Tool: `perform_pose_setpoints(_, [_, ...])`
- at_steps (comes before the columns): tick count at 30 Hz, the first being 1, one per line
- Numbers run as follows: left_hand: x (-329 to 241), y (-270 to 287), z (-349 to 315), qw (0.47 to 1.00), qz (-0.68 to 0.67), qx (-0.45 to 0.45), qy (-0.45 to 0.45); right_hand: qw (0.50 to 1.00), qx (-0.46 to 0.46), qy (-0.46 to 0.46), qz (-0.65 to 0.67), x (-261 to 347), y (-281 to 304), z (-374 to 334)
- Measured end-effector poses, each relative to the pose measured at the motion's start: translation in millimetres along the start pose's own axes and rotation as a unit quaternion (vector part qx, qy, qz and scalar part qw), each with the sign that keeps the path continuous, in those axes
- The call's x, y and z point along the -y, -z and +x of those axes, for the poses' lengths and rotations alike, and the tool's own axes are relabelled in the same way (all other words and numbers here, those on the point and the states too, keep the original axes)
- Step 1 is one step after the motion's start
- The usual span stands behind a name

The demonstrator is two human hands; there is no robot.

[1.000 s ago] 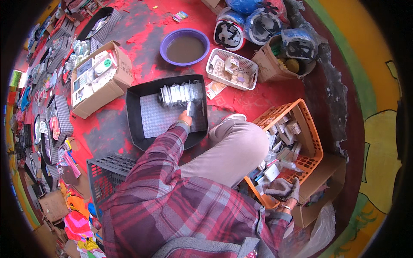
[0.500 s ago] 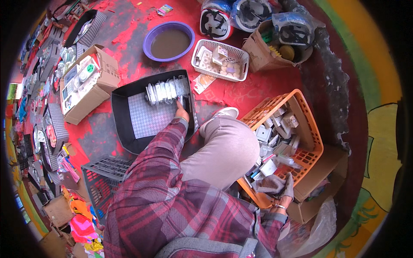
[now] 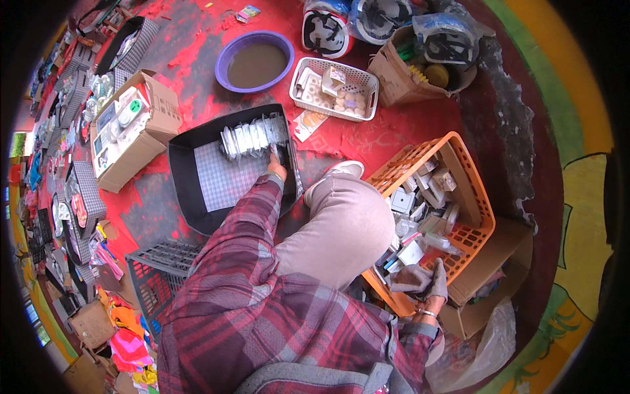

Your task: The person sorts small electrical or mechanical components by taking them from an orange crate, wiping them with a cloth, and placing them into a black sorting tray.

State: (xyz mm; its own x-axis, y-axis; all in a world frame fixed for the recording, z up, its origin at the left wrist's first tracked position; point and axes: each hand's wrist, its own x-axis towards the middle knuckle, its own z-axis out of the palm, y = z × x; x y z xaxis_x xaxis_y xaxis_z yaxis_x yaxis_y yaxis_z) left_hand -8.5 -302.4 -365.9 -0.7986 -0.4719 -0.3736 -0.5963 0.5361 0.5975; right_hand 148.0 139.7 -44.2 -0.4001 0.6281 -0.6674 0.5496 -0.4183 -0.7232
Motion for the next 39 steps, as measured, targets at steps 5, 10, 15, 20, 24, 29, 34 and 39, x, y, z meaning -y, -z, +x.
perform_pose_setpoints(5, [-3.4,15.5,-6.9,0.997,0.021,0.071,0.022,1.000,0.007,0.017,0.021,-5.9,9.4,0.0])
perform_pose_setpoints(10, [-11.7,49.6,-18.1,0.987,-0.015,0.148,0.061,0.996,0.051,0.057,0.037,-14.9,25.3,11.3])
perform_pose_setpoints(15, [-53.9,102.8,-47.3,0.945,-0.126,0.252,0.166,0.957,0.213,0.053,0.188,28.7,22.3,-17.4])
perform_pose_setpoints(20, [-44.5,116.8,12.6,0.972,-0.180,0.148,-0.015,0.899,0.319,0.243,0.173,73.3,38.9,-74.9])
perform_pose_setpoints(24, [-178.5,152.1,14.2,0.949,-0.208,0.095,-0.215,0.786,0.475,0.272,0.287,104.5,55.6,-105.5])
perform_pose_setpoints(29, [-364.8,174.5,-101.3,0.834,-0.095,0.149,-0.523,0.779,0.432,0.309,0.333,112.3,70.1,-100.9])
perform_pose_setpoints(34, [-443.5,87.9,-228.1,0.695,0.165,0.331,-0.617,0.774,0.407,0.317,0.366,110.2,81.9,-87.2])
perform_pose_setpoints(39, [-377.2,-16.9,-298.9,0.388,0.633,0.392,-0.543,0.765,0.406,0.316,0.388,106.2,97.7,-84.8])
